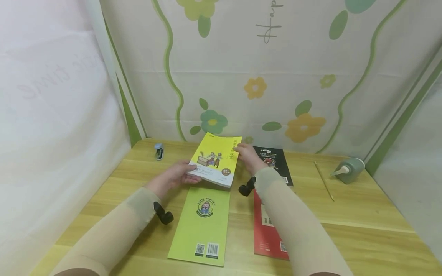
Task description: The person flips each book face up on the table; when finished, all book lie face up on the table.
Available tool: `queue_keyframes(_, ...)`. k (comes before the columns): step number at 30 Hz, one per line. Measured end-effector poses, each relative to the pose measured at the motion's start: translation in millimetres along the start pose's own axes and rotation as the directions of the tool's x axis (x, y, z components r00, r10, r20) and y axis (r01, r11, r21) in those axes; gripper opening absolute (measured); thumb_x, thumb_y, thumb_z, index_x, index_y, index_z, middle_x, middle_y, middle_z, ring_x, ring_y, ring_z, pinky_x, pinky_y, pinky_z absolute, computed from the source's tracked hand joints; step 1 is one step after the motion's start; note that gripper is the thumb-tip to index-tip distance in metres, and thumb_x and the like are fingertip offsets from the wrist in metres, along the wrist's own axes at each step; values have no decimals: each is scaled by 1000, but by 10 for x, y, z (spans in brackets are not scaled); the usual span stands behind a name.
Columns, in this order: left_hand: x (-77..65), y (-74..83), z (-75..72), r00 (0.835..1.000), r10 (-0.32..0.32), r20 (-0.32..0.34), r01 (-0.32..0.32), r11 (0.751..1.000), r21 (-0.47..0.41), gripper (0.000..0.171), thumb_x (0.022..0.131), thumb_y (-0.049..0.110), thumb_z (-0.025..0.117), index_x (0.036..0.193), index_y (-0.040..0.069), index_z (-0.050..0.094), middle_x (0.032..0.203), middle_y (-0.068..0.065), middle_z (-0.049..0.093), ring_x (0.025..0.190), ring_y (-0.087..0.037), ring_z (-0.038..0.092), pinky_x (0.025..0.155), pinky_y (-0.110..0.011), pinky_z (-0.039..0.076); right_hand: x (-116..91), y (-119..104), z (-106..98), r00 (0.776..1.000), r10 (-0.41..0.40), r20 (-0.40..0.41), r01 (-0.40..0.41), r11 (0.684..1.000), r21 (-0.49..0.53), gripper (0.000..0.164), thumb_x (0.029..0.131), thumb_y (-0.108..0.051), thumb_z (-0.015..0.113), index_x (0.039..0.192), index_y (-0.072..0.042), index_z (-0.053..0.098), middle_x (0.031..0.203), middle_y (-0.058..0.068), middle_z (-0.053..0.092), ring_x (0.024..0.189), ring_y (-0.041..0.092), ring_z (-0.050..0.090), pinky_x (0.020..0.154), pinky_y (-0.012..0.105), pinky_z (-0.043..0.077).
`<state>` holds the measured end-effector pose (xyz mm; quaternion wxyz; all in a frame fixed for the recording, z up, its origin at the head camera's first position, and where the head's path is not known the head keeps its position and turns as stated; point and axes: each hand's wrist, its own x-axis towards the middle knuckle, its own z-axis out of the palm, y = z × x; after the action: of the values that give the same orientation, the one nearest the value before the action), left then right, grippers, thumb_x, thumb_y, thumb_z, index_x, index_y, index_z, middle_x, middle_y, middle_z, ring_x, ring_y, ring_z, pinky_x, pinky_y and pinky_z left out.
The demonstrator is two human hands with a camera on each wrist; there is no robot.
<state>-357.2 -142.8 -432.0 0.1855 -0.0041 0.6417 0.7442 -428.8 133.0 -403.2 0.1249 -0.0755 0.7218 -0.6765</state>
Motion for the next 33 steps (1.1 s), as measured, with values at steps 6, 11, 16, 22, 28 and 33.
queue_keyframes(6,12,-42,50,997,-62,41,64,997,-35,38,102,4,45,138,-8,44,109,-28,66,90,-36,70,84,-42,58,33,79,41,998,54,-12,-54,997,-50,64,102,-18,48,153,6,17,160,22,16,145,35,20,119,45,19)
queue_keyframes(11,15,-60,81,993,-79,84,83,995,-48,39,101,1,41,139,-9,43,111,-30,65,93,-38,70,85,-44,58,57,126,38,996,85,-41,-89,992,-89,66,101,-22,52,153,2,21,160,18,19,146,33,19,119,44,18)
queue_keyframes(16,35,-48,92,988,-91,125,94,995,-25,40,99,1,40,138,-10,43,112,-31,65,92,-38,70,84,-43,58,88,143,28,995,96,-22,-97,992,-84,69,100,-21,52,154,3,16,161,18,13,148,32,11,120,42,13)
queue_keyframes(22,51,17,23,995,-103,4,100,972,211,32,93,5,60,123,-7,56,97,-18,68,71,-19,66,62,-25,57,127,177,28,993,119,-17,-120,991,-60,69,100,-21,52,154,3,17,162,17,12,148,31,9,121,41,11)
queue_keyframes(28,80,68,-32,991,-118,-67,134,933,334,29,87,6,70,113,-4,62,90,-13,65,68,-17,59,59,-23,52,162,210,31,994,105,-13,-106,994,-41,68,100,-18,51,153,7,17,161,21,12,148,33,9,121,42,11)
queue_keyframes(33,98,67,-25,988,-125,-87,146,937,317,43,88,2,69,126,-9,52,100,-21,64,70,-22,65,66,-30,60,151,221,8,993,114,25,-113,992,-62,69,101,-18,50,153,7,12,161,22,9,148,33,9,120,42,11)
